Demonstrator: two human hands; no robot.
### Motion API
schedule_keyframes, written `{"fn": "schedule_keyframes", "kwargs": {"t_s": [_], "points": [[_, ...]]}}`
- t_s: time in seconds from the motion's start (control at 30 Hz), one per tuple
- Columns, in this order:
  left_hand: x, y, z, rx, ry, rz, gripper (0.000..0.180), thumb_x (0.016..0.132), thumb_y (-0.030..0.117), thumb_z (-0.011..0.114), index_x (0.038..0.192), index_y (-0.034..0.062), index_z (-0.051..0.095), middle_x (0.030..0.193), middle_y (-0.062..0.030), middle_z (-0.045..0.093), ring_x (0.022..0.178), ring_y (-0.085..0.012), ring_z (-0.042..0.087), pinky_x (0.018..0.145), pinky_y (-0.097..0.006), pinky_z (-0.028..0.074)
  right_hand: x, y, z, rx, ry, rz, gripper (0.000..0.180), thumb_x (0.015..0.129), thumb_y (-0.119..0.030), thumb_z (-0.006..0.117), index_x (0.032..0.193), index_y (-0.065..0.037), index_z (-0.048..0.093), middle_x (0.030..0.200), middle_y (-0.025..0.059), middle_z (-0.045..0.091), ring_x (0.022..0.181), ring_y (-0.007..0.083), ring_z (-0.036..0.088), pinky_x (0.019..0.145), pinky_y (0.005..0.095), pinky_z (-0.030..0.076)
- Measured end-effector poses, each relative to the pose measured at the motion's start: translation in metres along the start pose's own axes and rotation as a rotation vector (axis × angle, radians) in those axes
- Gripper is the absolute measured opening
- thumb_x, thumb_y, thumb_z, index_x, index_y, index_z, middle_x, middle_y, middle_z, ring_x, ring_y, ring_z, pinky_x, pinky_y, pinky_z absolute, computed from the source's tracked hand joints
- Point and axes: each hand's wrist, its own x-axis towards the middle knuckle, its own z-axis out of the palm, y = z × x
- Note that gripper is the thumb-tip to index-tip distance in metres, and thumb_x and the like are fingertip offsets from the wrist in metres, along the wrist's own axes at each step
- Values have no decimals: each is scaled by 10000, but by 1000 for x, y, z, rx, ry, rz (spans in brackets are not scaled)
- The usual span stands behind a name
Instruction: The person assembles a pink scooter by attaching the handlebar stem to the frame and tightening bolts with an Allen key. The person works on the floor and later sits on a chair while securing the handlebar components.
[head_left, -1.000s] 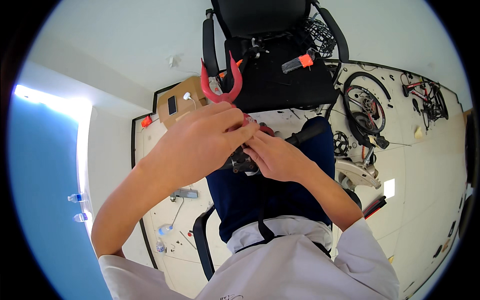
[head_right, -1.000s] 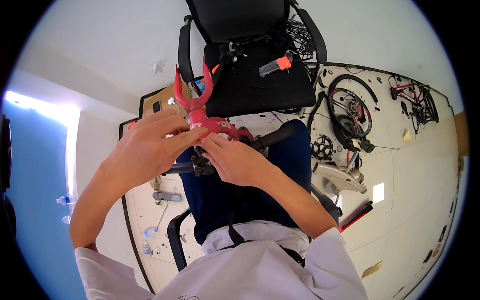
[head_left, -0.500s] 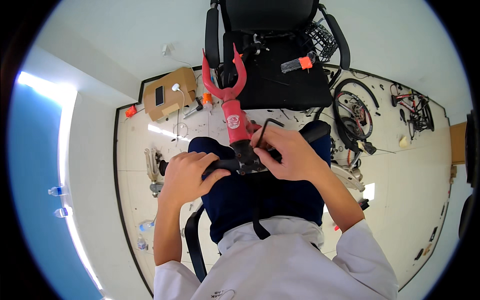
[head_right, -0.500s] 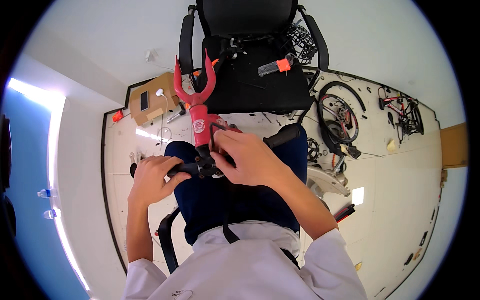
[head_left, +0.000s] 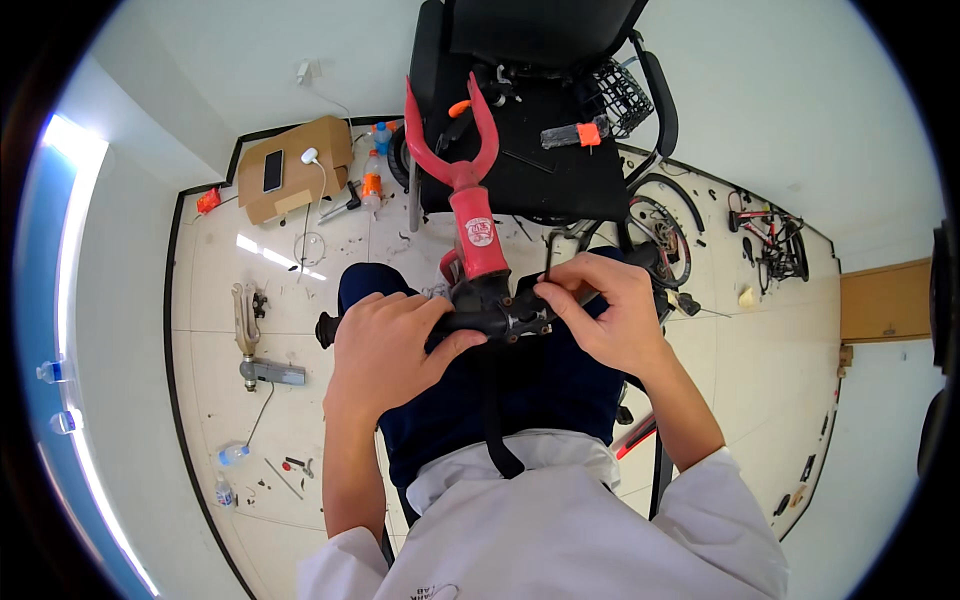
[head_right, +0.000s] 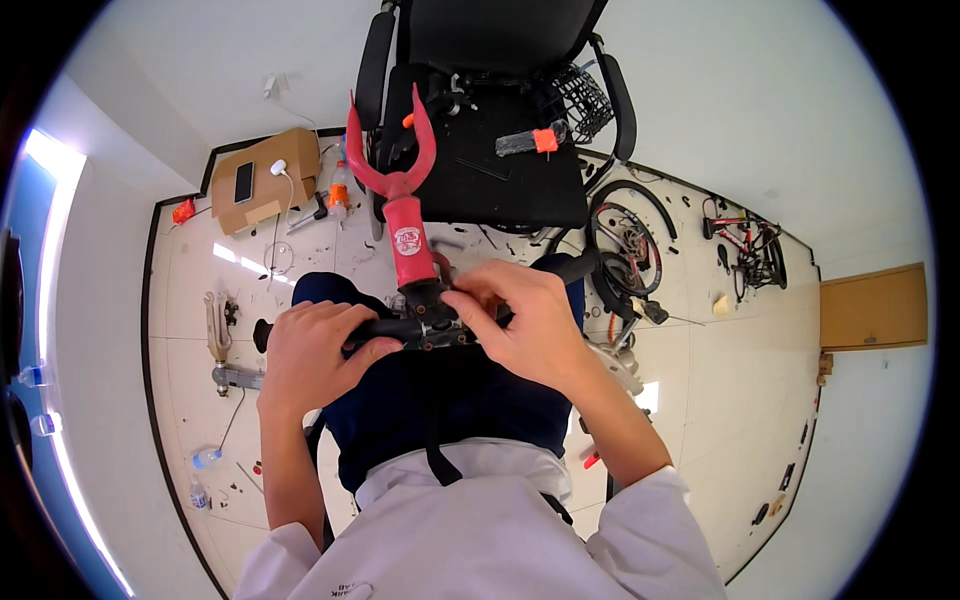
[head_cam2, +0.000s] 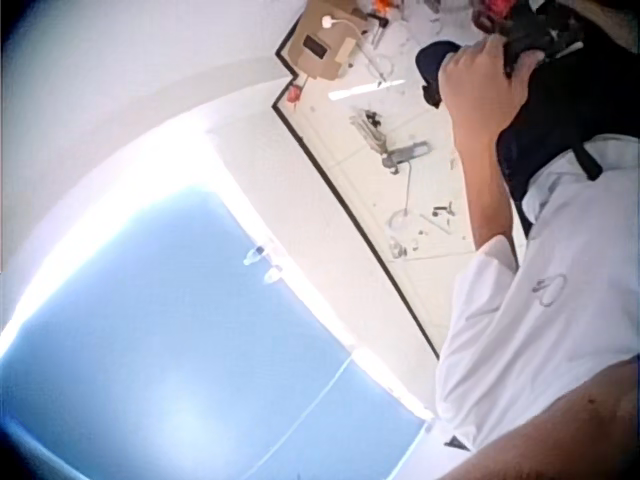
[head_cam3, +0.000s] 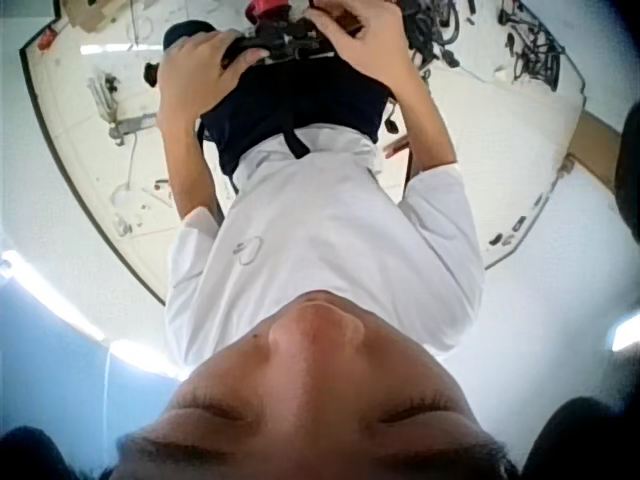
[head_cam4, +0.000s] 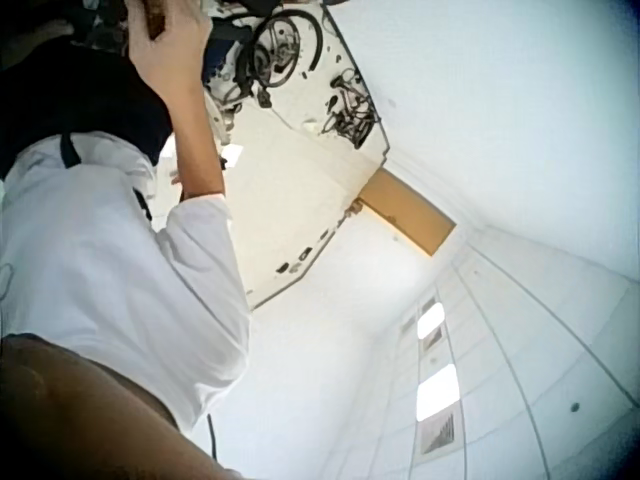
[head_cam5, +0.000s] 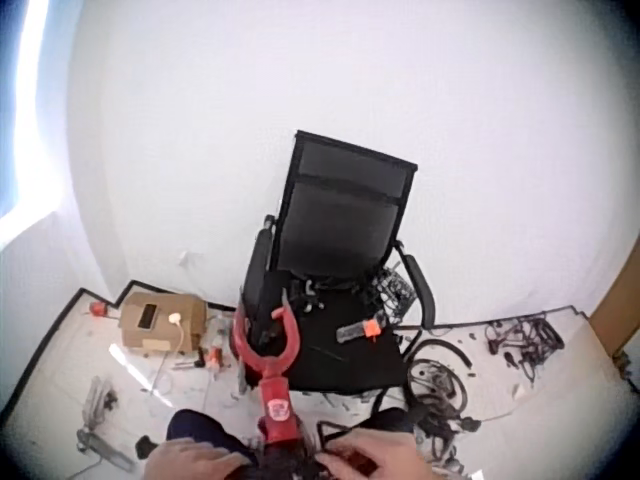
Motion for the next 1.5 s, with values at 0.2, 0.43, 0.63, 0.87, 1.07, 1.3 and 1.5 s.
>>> {"fn": "schedule_keyframes", "kwargs": {"t_s": [0.2, 0.43, 0.63, 0.87, 1.07, 1.3, 1.5], "points": [[-1, 1, 0, -22, 0, -14, 386, 826, 507, 792, 863, 125, 755, 651, -21, 622, 676, -237, 634, 660, -362, 460, -10, 9, 8, 172, 139, 127, 47, 856, 22, 729, 855, 44, 687, 799, 91, 696, 704, 171, 722, 676, 271, 553], [-9, -9, -3, -27, 3, -12, 384, 832, 500, 788, 852, 118, 750, 644, -20, 616, 668, -234, 635, 653, -366, 467, -17, 0, 10, 290, 80, 209, 58, 911, 28, 680, 953, 53, 649, 911, 72, 691, 801, 161, 752, 734, 266, 576], [8, 3, 11, -48, -24, 10, 356, 840, 456, 787, 898, 107, 749, 700, -57, 658, 703, -274, 656, 660, -386, 477, -17, 10, 1, 35, 71, 131, 95, 900, -45, 687, 869, 45, 684, 823, 111, 700, 713, 245, 742, 658, 316, 562], [2, -4, 12, 30, 67, 56, 356, 885, 403, 750, 954, 55, 718, 798, -160, 687, 765, -403, 657, 679, -468, 482, 3, -7, -3, -130, -96, -60, 166, 954, -95, 633, 1051, 26, 572, 904, 220, 658, 836, 442, 672, 735, 463, 551], [11, 14, 4, 14, -143, 55, 537, 1006, 559, 568, 972, 52, 738, 872, -189, 721, 815, -420, 671, 715, -481, 529, -5, -4, -16, -63, -107, 0, 162, 968, -86, 608, 1029, 58, 564, 906, 241, 640, 915, 450, 637, 789, 485, 500], [8, 5, -4, -27, -181, 27, 411, 1014, 469, 588, 985, 84, 729, 893, -188, 716, 831, -440, 663, 708, -503, 516, 22, 3, -29, 0, -411, -128, 148, 934, -83, 626, 936, 63, 605, 902, 241, 630, 897, 411, 624, 774, 464, 491], [9, 8, -1, -79, -184, 21, 415, 1009, 478, 594, 1015, 86, 727, 922, -200, 716, 855, -449, 657, 727, -510, 510, 6, 9, -6, -46, -129, -111, 253, 952, -182, 668, 898, 61, 628, 813, 205, 639, 810, 401, 631, 754, 474, 506]]}}
